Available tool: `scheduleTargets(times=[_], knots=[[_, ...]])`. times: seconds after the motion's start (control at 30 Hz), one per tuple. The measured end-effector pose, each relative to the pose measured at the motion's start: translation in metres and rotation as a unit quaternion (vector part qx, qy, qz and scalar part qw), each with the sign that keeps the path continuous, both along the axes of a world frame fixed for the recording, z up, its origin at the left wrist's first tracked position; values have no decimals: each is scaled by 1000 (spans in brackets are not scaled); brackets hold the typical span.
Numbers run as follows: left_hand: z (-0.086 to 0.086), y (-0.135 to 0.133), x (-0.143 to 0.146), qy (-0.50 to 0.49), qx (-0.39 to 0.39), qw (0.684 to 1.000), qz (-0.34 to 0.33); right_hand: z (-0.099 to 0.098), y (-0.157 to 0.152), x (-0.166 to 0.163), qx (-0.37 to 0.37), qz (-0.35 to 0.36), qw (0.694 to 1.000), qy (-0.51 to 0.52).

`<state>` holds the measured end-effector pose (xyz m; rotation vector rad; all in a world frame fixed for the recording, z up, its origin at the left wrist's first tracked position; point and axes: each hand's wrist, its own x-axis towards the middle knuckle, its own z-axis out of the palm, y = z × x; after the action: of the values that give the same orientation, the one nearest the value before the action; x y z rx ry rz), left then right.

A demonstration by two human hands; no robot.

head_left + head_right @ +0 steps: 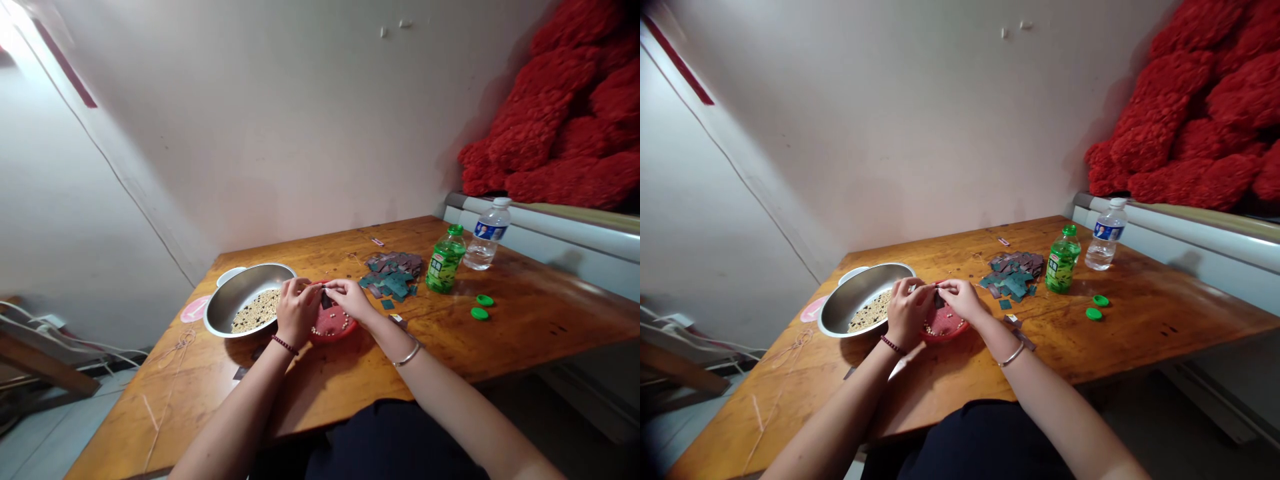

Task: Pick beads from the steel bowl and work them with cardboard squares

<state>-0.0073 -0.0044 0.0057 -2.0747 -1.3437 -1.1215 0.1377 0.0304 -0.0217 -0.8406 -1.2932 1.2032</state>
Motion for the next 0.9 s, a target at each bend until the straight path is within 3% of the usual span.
scheduleTargets(times=[0.37,0.9], knots=[[2,1,0,-60,-35,997,-24,2,-1,1,-11,-5,1000,7],[3,-1,2,-23,-35,999,-27,7,-4,4,-74,28,995,66]])
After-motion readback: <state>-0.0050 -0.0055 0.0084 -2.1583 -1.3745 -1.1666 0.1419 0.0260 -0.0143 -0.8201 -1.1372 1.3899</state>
